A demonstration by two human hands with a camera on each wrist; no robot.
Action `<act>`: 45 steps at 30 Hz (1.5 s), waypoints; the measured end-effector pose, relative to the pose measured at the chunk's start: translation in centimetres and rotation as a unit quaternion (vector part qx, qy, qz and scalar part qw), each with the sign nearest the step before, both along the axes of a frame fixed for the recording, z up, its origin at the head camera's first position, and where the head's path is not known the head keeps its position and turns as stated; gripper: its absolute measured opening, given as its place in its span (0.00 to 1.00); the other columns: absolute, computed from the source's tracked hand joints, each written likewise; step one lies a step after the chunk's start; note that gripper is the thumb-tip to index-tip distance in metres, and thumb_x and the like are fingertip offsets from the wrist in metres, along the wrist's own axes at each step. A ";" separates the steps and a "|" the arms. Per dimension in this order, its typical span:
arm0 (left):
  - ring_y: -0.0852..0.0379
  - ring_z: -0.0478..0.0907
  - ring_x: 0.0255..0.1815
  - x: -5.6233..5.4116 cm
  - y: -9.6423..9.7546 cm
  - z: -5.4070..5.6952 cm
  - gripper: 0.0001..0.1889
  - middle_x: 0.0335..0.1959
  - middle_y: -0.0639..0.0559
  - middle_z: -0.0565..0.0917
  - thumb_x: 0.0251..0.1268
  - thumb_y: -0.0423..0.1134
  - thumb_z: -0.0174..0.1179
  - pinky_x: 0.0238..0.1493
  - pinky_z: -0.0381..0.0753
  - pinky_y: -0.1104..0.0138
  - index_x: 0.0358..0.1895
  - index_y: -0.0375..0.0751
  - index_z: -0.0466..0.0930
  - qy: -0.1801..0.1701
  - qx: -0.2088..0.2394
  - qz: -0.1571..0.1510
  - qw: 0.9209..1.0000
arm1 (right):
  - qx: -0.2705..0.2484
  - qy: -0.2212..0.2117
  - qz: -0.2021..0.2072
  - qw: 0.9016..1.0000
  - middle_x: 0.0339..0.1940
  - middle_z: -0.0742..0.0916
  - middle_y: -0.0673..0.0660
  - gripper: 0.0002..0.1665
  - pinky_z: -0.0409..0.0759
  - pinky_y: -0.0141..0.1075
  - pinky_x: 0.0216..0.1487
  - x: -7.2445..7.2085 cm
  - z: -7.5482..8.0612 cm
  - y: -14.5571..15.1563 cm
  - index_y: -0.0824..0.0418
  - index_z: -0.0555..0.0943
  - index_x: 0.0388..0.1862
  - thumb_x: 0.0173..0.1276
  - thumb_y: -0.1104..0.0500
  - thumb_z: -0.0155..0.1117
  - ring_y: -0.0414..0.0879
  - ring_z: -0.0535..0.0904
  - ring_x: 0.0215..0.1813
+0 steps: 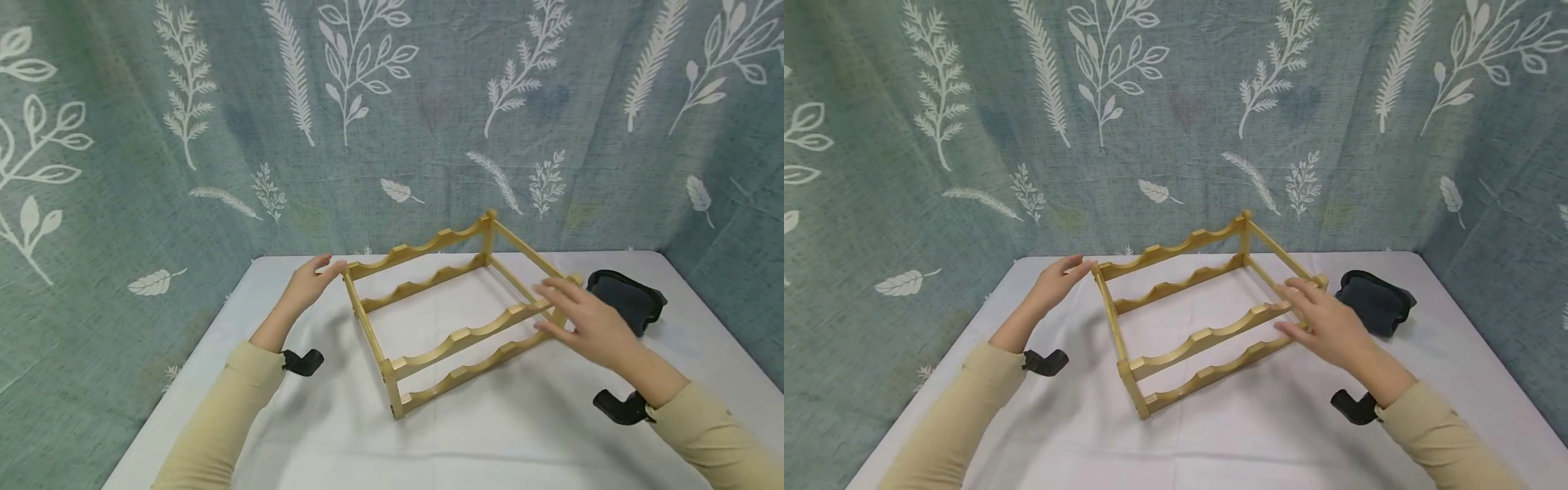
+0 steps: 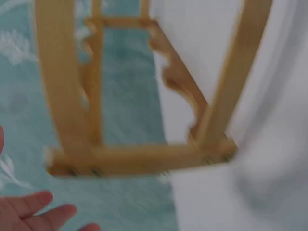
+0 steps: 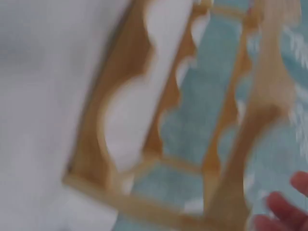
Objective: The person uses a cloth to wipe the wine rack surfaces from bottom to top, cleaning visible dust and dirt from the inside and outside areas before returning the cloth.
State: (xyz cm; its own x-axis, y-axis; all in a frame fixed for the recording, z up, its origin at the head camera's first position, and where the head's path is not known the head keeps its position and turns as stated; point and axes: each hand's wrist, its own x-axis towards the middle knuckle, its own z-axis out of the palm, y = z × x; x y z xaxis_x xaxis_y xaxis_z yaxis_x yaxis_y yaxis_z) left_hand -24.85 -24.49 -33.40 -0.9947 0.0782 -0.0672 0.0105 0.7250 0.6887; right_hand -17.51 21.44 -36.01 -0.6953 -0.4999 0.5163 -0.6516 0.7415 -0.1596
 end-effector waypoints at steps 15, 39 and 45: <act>0.43 0.35 0.73 12.9 6.9 -0.9 0.54 0.74 0.43 0.39 0.53 0.63 0.58 0.66 0.32 0.41 0.72 0.37 0.38 -0.008 -0.062 -0.120 0.991 | -0.091 0.015 0.034 0.995 0.49 0.81 0.65 0.25 0.73 0.31 0.45 -4.4 -1.9 4.6 0.68 0.79 0.49 0.48 0.70 0.69 0.43 0.75 0.50; 0.46 0.50 0.72 6.6 2.7 -2.7 0.27 0.71 0.52 0.56 0.64 0.50 0.55 0.65 0.57 0.46 0.64 0.44 0.69 -0.010 0.148 -0.124 0.981 | -0.087 0.118 -0.069 0.987 0.39 0.84 0.63 0.26 0.74 0.30 0.24 -0.3 -2.7 1.3 0.68 0.81 0.43 0.39 0.69 0.73 0.47 0.78 0.27; 0.49 0.52 0.71 5.3 2.2 -3.1 0.23 0.69 0.50 0.61 0.65 0.49 0.54 0.65 0.59 0.49 0.59 0.40 0.74 0.004 0.167 -0.111 0.980 | -0.080 0.125 -0.102 0.984 0.40 0.84 0.64 0.25 0.78 0.42 0.22 0.4 -2.8 0.0 0.70 0.80 0.45 0.42 0.68 0.72 0.53 0.82 0.32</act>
